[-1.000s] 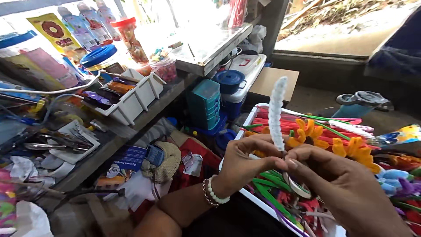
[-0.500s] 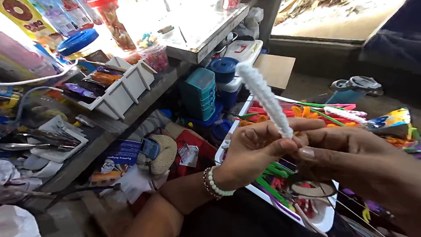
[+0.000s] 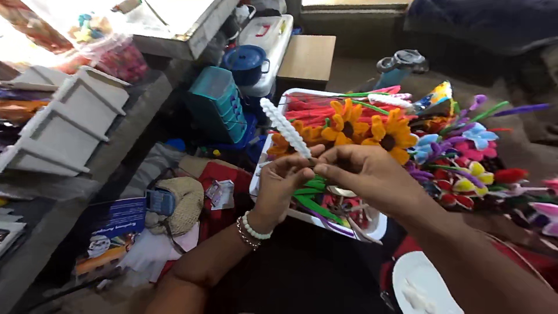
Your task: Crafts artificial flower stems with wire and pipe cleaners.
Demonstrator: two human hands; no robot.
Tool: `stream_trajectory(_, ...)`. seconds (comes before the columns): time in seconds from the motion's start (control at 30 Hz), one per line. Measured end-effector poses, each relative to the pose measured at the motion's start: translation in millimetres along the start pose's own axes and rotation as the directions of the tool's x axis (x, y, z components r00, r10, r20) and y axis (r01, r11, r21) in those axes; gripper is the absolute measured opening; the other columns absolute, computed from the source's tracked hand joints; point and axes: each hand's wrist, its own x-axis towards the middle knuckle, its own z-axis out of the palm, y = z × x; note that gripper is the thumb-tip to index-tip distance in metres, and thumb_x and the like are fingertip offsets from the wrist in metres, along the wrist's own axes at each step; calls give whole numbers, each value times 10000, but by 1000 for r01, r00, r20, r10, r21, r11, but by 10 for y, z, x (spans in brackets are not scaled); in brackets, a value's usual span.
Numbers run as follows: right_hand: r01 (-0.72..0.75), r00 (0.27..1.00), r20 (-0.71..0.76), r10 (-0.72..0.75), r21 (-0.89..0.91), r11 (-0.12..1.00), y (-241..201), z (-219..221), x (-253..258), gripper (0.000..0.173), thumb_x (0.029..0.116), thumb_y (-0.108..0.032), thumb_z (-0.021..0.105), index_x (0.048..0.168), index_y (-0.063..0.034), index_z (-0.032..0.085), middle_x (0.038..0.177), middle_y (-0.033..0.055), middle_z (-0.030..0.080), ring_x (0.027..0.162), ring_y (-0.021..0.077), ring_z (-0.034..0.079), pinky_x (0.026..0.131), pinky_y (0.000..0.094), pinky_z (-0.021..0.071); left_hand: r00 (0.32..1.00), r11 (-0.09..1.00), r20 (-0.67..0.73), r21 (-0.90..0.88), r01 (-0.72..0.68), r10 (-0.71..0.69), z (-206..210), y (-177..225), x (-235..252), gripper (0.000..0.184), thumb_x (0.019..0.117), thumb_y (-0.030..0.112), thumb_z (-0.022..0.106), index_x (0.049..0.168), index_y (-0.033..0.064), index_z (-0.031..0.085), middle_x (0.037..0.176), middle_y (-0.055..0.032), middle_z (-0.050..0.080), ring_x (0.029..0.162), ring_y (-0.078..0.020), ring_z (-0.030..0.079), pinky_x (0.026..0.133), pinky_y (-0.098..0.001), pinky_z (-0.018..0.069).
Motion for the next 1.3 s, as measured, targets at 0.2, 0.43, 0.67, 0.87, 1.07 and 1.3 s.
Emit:
stream_trajectory(0.2,69,997,-16,-71,-104,992,-46,-88,75,73,935,-247,726,941,-176,743,918,-83,733,772,-6,678,655,173,573,1000,1000,20,23,-17,17,66,54,104,78,916,88,742,986,60,760,1149,-91,748,1001,-117,712,867,-279,585)
stream_trajectory(0.43,-47,979,201,9,185,982,-105,-201,137,76,954,-145,683,958,-92,737,779,-32,697,657,27,632,607,169,545,986,992,102,-9,-129,129,109,79,104,107,943,146,729,1012,65,737,1226,-95,717,1088,-134,687,923,-299,570)
stream_trajectory(0.67,-258,882,470,24,440,860,139,-235,158,120,976,-167,644,907,-129,735,786,-70,678,674,-21,592,625,138,498,983,997,179,-66,-37,49,82,10,22,78,975,112,676,973,74,744,1252,-105,716,1184,-169,668,1007,-325,541)
stream_trajectory(0.87,-109,983,172,60,291,951,108,-95,21,51,939,-136,692,951,-109,733,812,-63,702,705,-2,638,663,158,548,995,997,95,-74,17,-10,29,-83,-15,134,952,122,712,1071,69,743,1237,-87,720,1131,-143,681,977,-314,554)
stream_trajectory(1.07,137,990,-44,-135,32,990,201,87,-102,134,964,-226,694,994,-102,734,920,-42,707,791,3,665,697,155,568,999,997,26,-72,-26,28,7,-97,-41,35,877,69,785,901,78,762,1094,-62,769,1003,-92,726,889,-252,588)
stream_trajectory(1.3,-26,995,100,-13,378,925,293,55,-148,88,950,-188,697,951,-120,752,928,-60,730,718,-11,634,637,151,532,970,988,189,1,-153,150,-83,-93,-52,92,937,113,732,987,37,748,1159,-83,754,1174,-164,681,1041,-339,530)
